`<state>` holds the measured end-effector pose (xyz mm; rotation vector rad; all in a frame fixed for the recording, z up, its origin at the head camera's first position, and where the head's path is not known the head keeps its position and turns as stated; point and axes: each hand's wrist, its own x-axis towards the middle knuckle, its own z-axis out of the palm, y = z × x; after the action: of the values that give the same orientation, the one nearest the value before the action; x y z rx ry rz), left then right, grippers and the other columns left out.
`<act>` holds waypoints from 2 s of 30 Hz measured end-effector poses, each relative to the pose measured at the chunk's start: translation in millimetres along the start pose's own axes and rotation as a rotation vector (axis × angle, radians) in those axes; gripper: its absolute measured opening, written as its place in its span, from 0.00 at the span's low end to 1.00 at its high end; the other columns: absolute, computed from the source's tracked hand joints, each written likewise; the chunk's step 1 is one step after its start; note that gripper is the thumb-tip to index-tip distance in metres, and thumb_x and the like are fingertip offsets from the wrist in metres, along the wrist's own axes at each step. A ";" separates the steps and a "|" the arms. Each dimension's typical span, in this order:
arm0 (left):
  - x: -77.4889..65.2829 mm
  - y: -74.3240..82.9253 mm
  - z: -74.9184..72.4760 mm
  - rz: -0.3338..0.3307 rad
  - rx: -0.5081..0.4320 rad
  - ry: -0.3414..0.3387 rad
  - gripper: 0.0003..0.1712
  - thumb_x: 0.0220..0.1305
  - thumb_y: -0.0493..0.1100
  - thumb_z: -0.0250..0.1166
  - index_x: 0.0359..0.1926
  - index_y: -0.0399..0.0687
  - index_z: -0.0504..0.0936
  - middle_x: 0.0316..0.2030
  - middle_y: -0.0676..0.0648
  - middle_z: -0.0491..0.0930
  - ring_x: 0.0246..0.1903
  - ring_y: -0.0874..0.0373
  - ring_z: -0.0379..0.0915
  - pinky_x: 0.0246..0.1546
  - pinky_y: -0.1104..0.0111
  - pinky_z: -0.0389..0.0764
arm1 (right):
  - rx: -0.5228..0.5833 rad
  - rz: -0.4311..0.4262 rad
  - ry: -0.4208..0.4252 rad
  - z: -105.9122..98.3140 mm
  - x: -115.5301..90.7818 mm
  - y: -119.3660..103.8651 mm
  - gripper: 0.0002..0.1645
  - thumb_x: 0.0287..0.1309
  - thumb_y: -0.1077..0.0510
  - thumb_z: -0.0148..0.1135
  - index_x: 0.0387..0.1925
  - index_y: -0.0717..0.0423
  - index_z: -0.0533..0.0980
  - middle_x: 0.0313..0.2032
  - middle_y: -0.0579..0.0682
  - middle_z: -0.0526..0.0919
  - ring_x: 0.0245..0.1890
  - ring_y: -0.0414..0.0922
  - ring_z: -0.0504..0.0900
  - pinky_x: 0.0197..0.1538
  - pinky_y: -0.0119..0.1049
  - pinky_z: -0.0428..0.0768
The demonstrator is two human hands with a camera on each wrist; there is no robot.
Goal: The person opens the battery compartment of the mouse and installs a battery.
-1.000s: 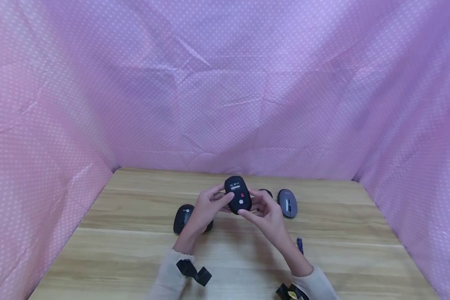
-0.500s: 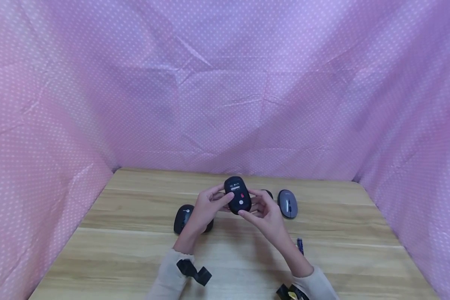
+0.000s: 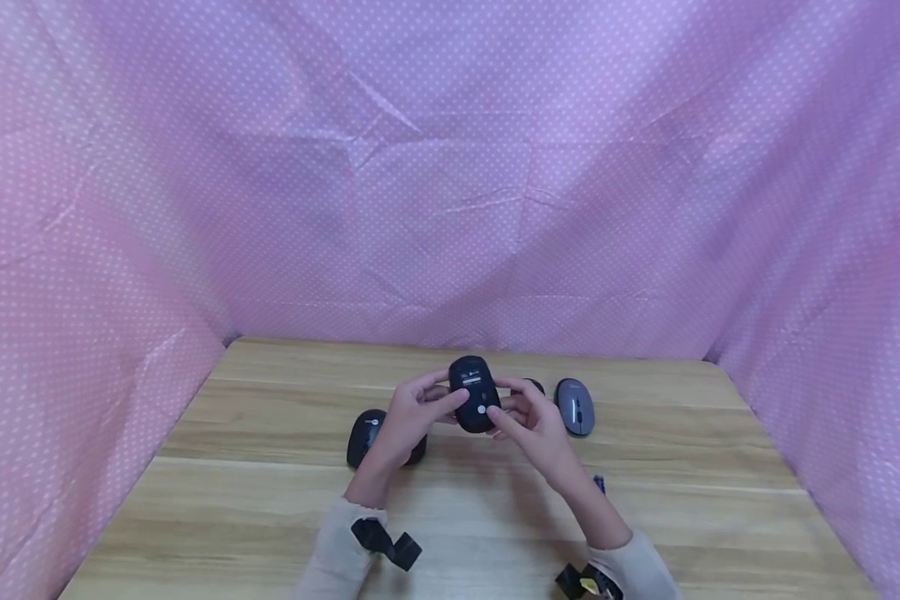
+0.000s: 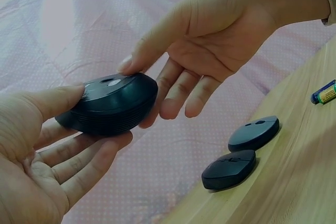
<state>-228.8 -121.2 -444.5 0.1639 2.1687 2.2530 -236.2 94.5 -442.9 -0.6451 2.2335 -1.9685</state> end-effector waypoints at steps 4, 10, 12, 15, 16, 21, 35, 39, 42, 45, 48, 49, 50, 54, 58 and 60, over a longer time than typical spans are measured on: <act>0.3 0.2 -0.4 -0.014 0.016 -0.010 0.26 0.66 0.44 0.70 0.64 0.43 0.79 0.46 0.36 0.88 0.37 0.54 0.88 0.46 0.62 0.88 | 0.033 0.096 -0.031 -4.3 1.7 -0.7 0.26 0.71 0.59 0.61 0.66 0.62 0.70 0.49 0.70 0.84 0.36 0.41 0.89 0.43 0.41 0.90; 2.1 -1.9 0.5 -0.018 0.001 -0.005 0.26 0.67 0.45 0.70 0.63 0.43 0.80 0.50 0.37 0.87 0.41 0.54 0.88 0.48 0.62 0.88 | 0.059 0.110 -0.042 -5.8 3.3 0.7 0.26 0.71 0.60 0.61 0.66 0.64 0.70 0.52 0.69 0.82 0.42 0.40 0.88 0.45 0.40 0.89; 3.0 -3.0 0.8 -0.014 -0.018 -0.008 0.24 0.68 0.45 0.69 0.62 0.41 0.81 0.51 0.37 0.86 0.42 0.55 0.87 0.47 0.61 0.88 | 0.062 0.090 -0.034 -5.7 3.2 0.9 0.26 0.70 0.61 0.61 0.66 0.63 0.71 0.52 0.69 0.81 0.42 0.40 0.88 0.45 0.40 0.89; 4.3 -4.7 0.5 -0.006 -0.034 -0.023 0.23 0.71 0.45 0.66 0.61 0.37 0.80 0.53 0.36 0.85 0.44 0.55 0.87 0.48 0.60 0.88 | 0.062 0.052 -0.019 -5.3 3.0 0.9 0.26 0.70 0.62 0.62 0.66 0.61 0.70 0.52 0.69 0.80 0.43 0.41 0.87 0.45 0.40 0.89; 4.7 -5.2 0.3 -0.008 -0.038 -0.032 0.23 0.73 0.46 0.64 0.61 0.36 0.80 0.53 0.35 0.85 0.45 0.55 0.86 0.49 0.60 0.88 | 0.054 0.040 -0.011 -5.2 2.9 0.9 0.26 0.69 0.62 0.63 0.66 0.60 0.71 0.52 0.68 0.80 0.43 0.41 0.86 0.45 0.39 0.89; 4.9 -5.1 -1.5 -0.050 0.009 -0.113 0.26 0.77 0.54 0.57 0.63 0.39 0.79 0.54 0.37 0.85 0.49 0.52 0.86 0.51 0.60 0.87 | -0.027 -0.046 0.042 -4.2 2.1 1.7 0.27 0.68 0.61 0.64 0.66 0.57 0.71 0.53 0.63 0.81 0.45 0.44 0.85 0.45 0.38 0.89; 5.2 -3.9 -1.0 -0.076 -0.078 -0.263 0.31 0.76 0.56 0.56 0.65 0.35 0.76 0.59 0.32 0.81 0.51 0.50 0.86 0.57 0.60 0.84 | 0.077 -0.183 0.104 -2.8 4.9 1.6 0.25 0.66 0.72 0.60 0.64 0.70 0.71 0.57 0.61 0.81 0.53 0.35 0.84 0.51 0.34 0.87; 5.9 -5.4 -0.4 -0.079 -0.141 -0.284 0.31 0.77 0.54 0.56 0.69 0.36 0.72 0.63 0.34 0.79 0.53 0.53 0.85 0.59 0.60 0.83 | 0.077 -0.128 0.141 -3.6 4.3 -0.9 0.25 0.66 0.71 0.62 0.64 0.68 0.73 0.53 0.42 0.84 0.52 0.34 0.84 0.50 0.29 0.86; 6.6 -6.2 0.4 -0.084 -0.187 -0.292 0.31 0.77 0.53 0.55 0.70 0.35 0.71 0.63 0.33 0.77 0.53 0.55 0.84 0.60 0.61 0.82 | 0.054 -0.088 0.170 -3.7 4.4 -2.7 0.25 0.65 0.70 0.63 0.63 0.65 0.75 0.54 0.42 0.85 0.52 0.33 0.84 0.48 0.27 0.85; 6.8 -7.2 1.3 -0.083 -0.217 -0.300 0.32 0.78 0.53 0.55 0.71 0.34 0.69 0.64 0.31 0.76 0.53 0.57 0.84 0.61 0.62 0.81 | 0.032 -0.063 0.187 -3.7 4.4 -3.4 0.25 0.65 0.69 0.63 0.63 0.63 0.76 0.57 0.54 0.83 0.51 0.34 0.84 0.46 0.27 0.85; 6.8 -7.7 2.0 -0.077 -0.239 -0.306 0.33 0.78 0.54 0.53 0.72 0.34 0.68 0.64 0.31 0.76 0.53 0.59 0.84 0.62 0.62 0.81 | 0.026 -0.049 0.194 -3.5 4.8 -3.2 0.25 0.65 0.69 0.64 0.63 0.62 0.76 0.58 0.59 0.82 0.51 0.36 0.83 0.44 0.28 0.86; 6.7 -7.6 2.3 -0.074 -0.248 -0.308 0.33 0.79 0.53 0.53 0.72 0.33 0.67 0.64 0.31 0.76 0.53 0.59 0.84 0.62 0.63 0.81 | 0.026 -0.045 0.196 -3.6 5.0 -2.7 0.25 0.65 0.69 0.64 0.63 0.62 0.76 0.57 0.60 0.82 0.50 0.36 0.83 0.44 0.28 0.86; 6.6 -7.4 2.6 -0.075 -0.263 -0.308 0.33 0.79 0.53 0.53 0.72 0.33 0.67 0.64 0.31 0.75 0.53 0.60 0.84 0.62 0.63 0.80 | 0.025 -0.045 0.199 -3.6 5.3 -2.2 0.25 0.65 0.69 0.64 0.63 0.62 0.76 0.57 0.60 0.82 0.50 0.35 0.83 0.45 0.28 0.86; 6.3 -5.6 4.1 -0.094 -0.335 -0.292 0.32 0.79 0.48 0.54 0.74 0.33 0.63 0.68 0.31 0.72 0.53 0.60 0.83 0.62 0.65 0.80 | 0.035 -0.049 0.203 -3.2 6.2 -0.3 0.26 0.64 0.72 0.62 0.64 0.65 0.75 0.58 0.65 0.81 0.50 0.34 0.84 0.46 0.28 0.86; 7.1 -5.5 5.3 -0.109 -0.386 -0.265 0.31 0.79 0.44 0.54 0.75 0.33 0.61 0.71 0.31 0.66 0.54 0.61 0.82 0.61 0.67 0.81 | 0.067 -0.066 0.180 -2.3 5.7 0.4 0.28 0.64 0.74 0.61 0.66 0.67 0.73 0.61 0.68 0.78 0.52 0.34 0.84 0.49 0.28 0.86; 7.8 -6.2 5.9 -0.109 -0.392 -0.253 0.31 0.79 0.42 0.54 0.75 0.33 0.61 0.72 0.30 0.65 0.53 0.61 0.82 0.61 0.67 0.81 | 0.090 -0.070 0.161 -1.8 5.3 0.6 0.29 0.64 0.74 0.60 0.66 0.67 0.72 0.63 0.67 0.77 0.54 0.34 0.83 0.51 0.29 0.86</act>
<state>-236.5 -114.5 -449.9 0.2956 1.5454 2.3875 -241.8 94.3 -442.1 -0.5807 2.2222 -2.2147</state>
